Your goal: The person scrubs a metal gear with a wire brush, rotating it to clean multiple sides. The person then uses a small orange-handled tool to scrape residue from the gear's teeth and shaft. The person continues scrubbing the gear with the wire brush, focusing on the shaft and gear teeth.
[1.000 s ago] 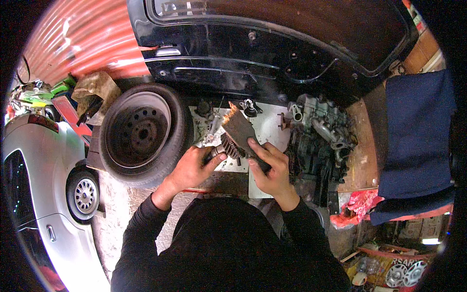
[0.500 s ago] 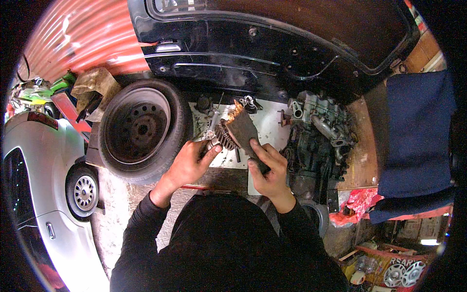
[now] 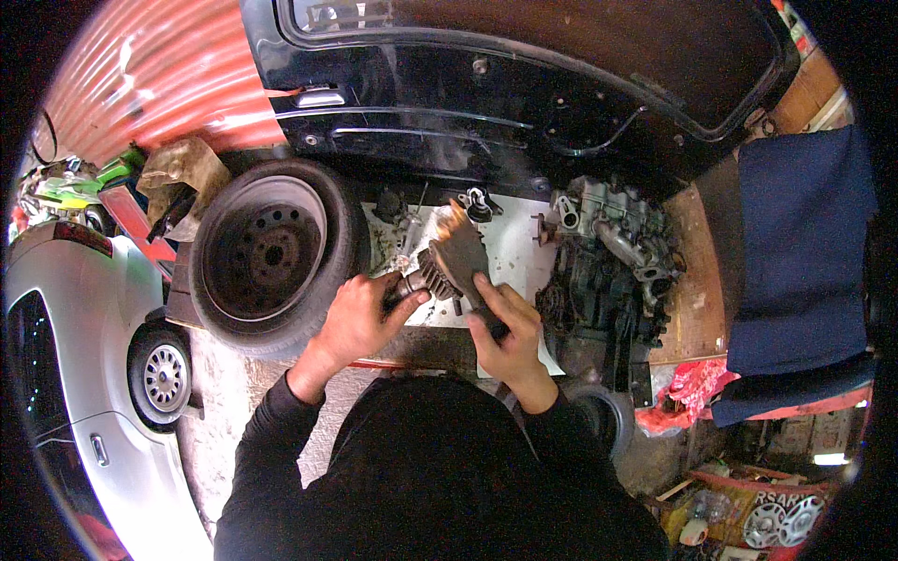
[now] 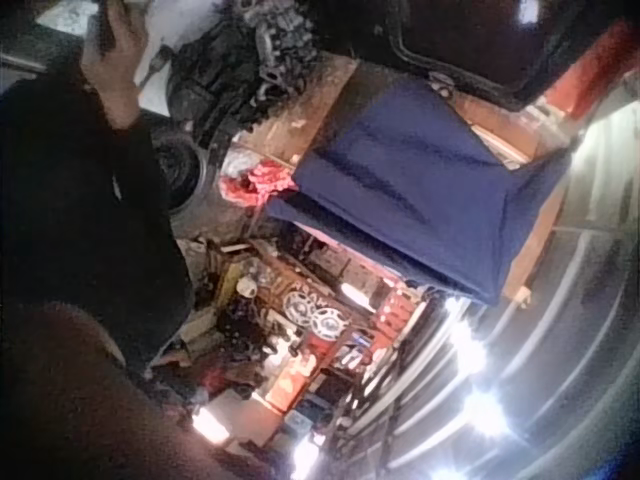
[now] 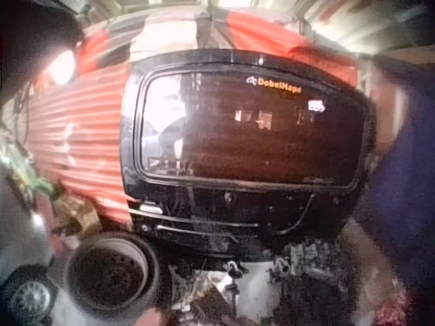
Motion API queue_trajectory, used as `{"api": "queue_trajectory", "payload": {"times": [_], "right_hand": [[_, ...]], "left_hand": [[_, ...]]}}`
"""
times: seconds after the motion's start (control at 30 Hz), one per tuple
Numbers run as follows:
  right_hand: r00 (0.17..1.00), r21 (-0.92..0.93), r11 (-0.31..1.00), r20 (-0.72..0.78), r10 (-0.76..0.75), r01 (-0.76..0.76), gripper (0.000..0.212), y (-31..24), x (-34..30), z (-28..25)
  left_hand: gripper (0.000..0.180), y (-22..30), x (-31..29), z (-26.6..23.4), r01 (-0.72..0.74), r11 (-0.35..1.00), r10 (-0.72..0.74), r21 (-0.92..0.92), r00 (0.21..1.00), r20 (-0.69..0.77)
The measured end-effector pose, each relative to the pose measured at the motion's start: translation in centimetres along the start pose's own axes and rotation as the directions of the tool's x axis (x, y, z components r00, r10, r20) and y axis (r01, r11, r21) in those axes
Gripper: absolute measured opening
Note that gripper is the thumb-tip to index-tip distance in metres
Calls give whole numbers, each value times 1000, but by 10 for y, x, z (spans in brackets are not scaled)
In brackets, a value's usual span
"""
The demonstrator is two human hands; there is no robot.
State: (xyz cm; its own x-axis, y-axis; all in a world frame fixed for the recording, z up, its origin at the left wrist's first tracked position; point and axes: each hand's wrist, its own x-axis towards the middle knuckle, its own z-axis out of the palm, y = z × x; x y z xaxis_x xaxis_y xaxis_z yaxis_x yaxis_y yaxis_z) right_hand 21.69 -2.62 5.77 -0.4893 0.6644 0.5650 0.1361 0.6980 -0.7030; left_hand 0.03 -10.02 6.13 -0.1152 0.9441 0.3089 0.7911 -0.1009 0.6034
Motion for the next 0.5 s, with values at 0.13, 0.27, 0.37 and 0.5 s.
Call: {"api": "queue_trajectory", "payload": {"times": [0.13, 0.27, 0.37, 0.5], "right_hand": [[998, 17, 999, -51, -32, 33, 49, 29, -44, -2], [996, -2, 1000, -91, -21, 21, 49, 27, -40, 1], [995, 36, 999, -99, 7, -3, 51, 8, -16, 3], [996, -7, 999, -81, 37, -38, 53, 19, -38, -1]], "left_hand": [[46, 1, 3, -1, -2, 992, 7, 123, 999, -40], [46, 1, 1, 3, 2, 985, -1, 171, 1000, -6], [46, 5, 2, 0, 38, 977, -44, 208, 999, 24], [46, 6, 10, -5, 19, 981, -11, 193, 999, -41]]}}
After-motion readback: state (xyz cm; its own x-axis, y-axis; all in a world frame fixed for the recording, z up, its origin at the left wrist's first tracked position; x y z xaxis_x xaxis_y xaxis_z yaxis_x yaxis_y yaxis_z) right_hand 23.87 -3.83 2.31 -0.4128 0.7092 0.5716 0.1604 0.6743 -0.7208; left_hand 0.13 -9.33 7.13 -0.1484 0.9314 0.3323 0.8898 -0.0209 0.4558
